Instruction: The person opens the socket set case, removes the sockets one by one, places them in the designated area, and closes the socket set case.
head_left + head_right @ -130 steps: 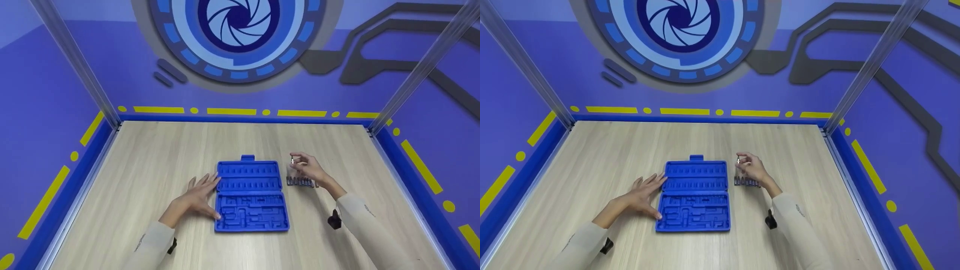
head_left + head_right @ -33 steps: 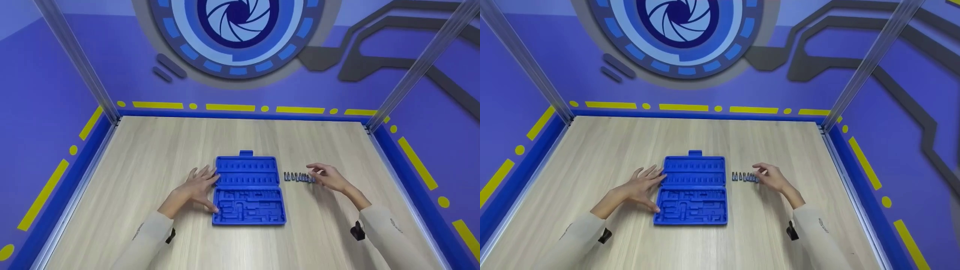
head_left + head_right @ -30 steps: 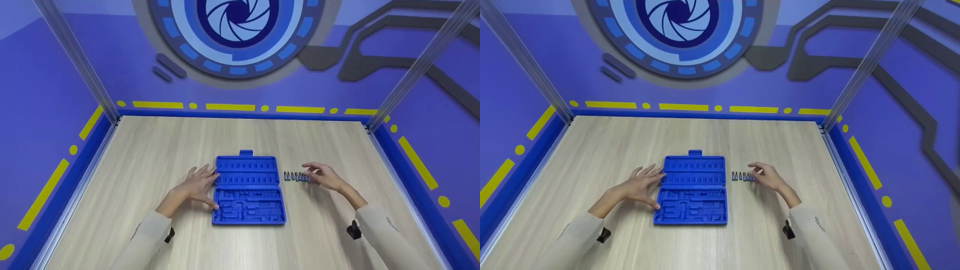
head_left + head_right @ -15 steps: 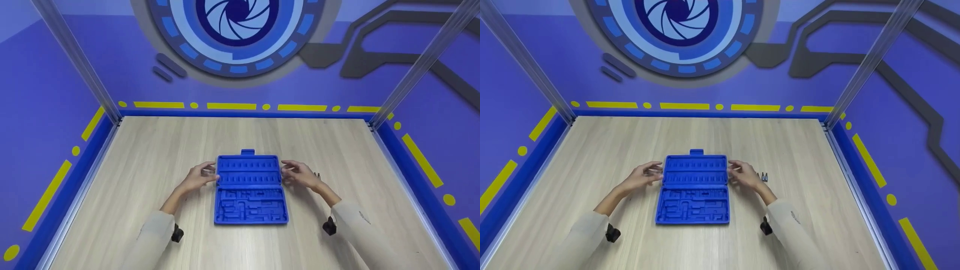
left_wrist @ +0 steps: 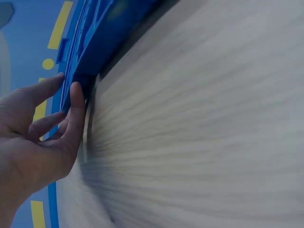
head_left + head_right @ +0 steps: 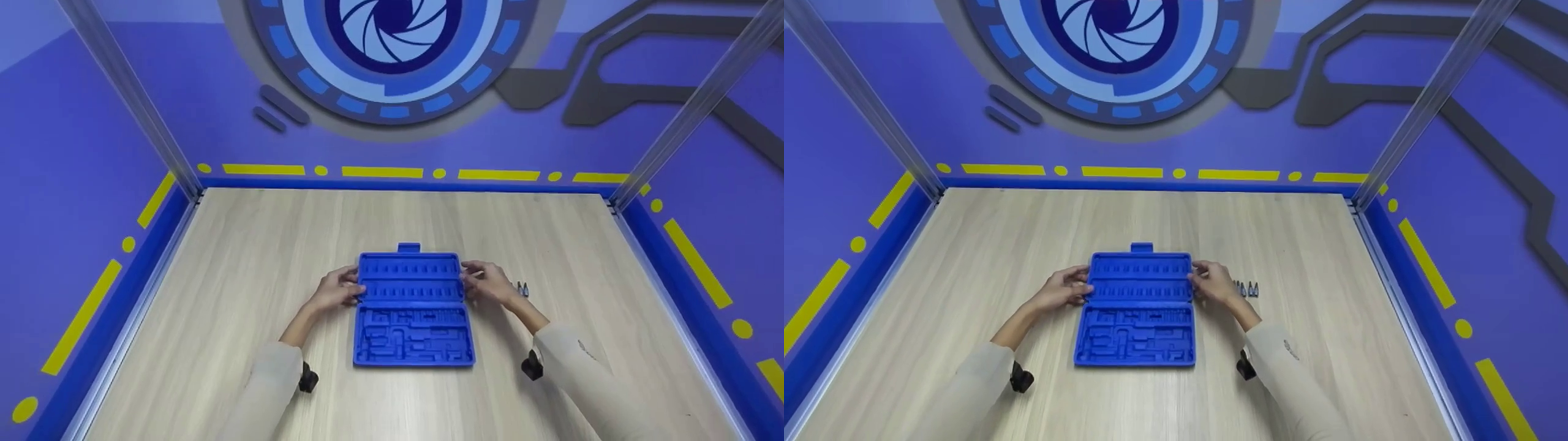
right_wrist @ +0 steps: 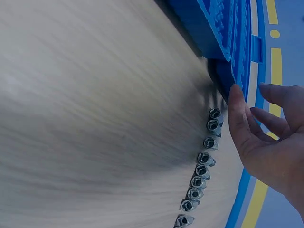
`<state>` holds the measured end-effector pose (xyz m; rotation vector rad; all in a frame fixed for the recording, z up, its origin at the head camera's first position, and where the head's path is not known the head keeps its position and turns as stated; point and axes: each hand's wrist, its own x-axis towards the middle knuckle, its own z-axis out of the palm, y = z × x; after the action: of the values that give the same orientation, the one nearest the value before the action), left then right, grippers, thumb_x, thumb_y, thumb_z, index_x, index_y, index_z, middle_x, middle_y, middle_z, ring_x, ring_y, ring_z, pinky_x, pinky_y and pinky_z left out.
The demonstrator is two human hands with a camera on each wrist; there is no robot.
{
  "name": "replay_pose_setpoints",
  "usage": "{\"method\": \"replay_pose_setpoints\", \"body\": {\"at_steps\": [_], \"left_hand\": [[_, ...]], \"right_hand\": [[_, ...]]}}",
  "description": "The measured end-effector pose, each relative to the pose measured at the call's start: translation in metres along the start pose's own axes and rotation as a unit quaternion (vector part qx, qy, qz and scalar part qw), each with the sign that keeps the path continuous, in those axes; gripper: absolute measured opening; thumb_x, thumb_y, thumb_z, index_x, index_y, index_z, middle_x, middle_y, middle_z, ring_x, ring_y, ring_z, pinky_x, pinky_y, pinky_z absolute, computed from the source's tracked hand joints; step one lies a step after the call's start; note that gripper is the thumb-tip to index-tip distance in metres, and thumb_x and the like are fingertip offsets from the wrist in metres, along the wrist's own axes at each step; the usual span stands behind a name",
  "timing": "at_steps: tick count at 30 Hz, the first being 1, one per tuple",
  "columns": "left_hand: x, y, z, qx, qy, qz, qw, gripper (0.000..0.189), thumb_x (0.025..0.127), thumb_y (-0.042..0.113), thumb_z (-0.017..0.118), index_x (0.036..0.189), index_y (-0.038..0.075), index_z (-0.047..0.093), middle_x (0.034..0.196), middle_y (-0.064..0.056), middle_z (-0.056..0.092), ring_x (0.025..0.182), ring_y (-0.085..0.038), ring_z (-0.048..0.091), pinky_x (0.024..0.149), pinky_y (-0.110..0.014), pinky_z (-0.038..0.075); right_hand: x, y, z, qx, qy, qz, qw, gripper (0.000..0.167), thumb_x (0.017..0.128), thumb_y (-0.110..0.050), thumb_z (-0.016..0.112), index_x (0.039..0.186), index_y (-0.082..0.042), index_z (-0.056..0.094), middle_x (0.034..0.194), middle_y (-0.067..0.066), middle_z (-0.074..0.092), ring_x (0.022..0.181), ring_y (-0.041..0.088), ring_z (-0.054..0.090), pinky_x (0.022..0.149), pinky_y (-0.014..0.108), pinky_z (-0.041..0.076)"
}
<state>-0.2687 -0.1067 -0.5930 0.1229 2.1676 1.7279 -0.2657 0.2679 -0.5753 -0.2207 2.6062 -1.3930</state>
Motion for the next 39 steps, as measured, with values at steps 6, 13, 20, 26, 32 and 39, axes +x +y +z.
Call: {"method": "replay_pose_setpoints", "body": {"at_steps": [6, 13, 20, 26, 32, 39], "left_hand": [[0.002, 0.0, 0.002, 0.008, -0.004, 0.003, 1.0, 0.058, 0.096, -0.002, 0.066, 0.149, -0.009, 0.043, 0.122, -0.025, 0.063, 0.083, -0.008, 0.067, 0.072, -0.028, 0.063], [0.001, 0.007, 0.009, 0.043, 0.018, 0.003, 0.9989, 0.043, 0.098, 0.005, 0.065, 0.139, -0.006, 0.057, 0.104, -0.016, 0.069, 0.075, -0.013, 0.068, 0.067, -0.028, 0.062], [-0.002, 0.027, 0.015, 0.132, 0.085, 0.049, 0.9864, 0.044, 0.095, 0.01, 0.07, 0.135, -0.002, 0.062, 0.109, -0.02, 0.071, 0.096, -0.028, 0.071, 0.081, -0.042, 0.061], [-0.009, 0.047, 0.024, 0.201, 0.127, 0.026, 0.971, 0.074, 0.095, 0.029, 0.071, 0.151, -0.009, 0.04, 0.138, -0.029, 0.055, 0.128, -0.044, 0.056, 0.107, -0.057, 0.049], [-0.012, 0.058, 0.032, 0.13, 0.161, 0.036, 0.9776, 0.075, 0.096, 0.048, 0.067, 0.146, -0.001, 0.043, 0.144, -0.026, 0.051, 0.134, -0.044, 0.052, 0.109, -0.06, 0.046], [-0.011, 0.059, 0.032, 0.023, 0.19, 0.038, 0.9808, 0.053, 0.099, 0.056, 0.056, 0.117, 0.007, 0.048, 0.134, -0.02, 0.057, 0.126, -0.039, 0.063, 0.105, -0.05, 0.051]], "right_hand": [[-0.001, 0.001, 0.002, 0.017, -0.019, 0.012, 0.9996, 0.048, 0.102, -0.009, 0.061, 0.139, 0.019, 0.049, 0.12, 0.034, 0.066, 0.104, 0.042, 0.07, 0.079, 0.044, 0.064], [0.004, -0.003, 0.009, 0.013, -0.015, 0.027, 0.9995, 0.051, 0.103, -0.013, 0.06, 0.141, 0.018, 0.048, 0.116, 0.033, 0.068, 0.084, 0.031, 0.074, 0.071, 0.038, 0.064], [0.008, -0.02, 0.007, 0.021, 0.013, 0.033, 0.9992, 0.059, 0.103, -0.026, 0.062, 0.145, 0.012, 0.046, 0.119, 0.026, 0.063, 0.084, 0.034, 0.073, 0.074, 0.045, 0.064], [0.006, -0.034, 0.005, 0.065, 0.024, 0.05, 0.9963, 0.066, 0.104, -0.04, 0.058, 0.154, 0.0, 0.039, 0.136, 0.025, 0.056, 0.116, 0.039, 0.065, 0.089, 0.048, 0.062], [0.01, -0.043, 0.005, 0.165, 0.073, 0.077, 0.9806, 0.066, 0.104, -0.049, 0.052, 0.151, -0.004, 0.037, 0.146, 0.023, 0.045, 0.131, 0.039, 0.053, 0.11, 0.053, 0.05], [0.009, -0.042, 0.009, 0.259, 0.109, 0.085, 0.9559, 0.05, 0.107, -0.048, 0.046, 0.125, -0.002, 0.04, 0.144, 0.025, 0.044, 0.138, 0.041, 0.05, 0.118, 0.053, 0.042]]}}
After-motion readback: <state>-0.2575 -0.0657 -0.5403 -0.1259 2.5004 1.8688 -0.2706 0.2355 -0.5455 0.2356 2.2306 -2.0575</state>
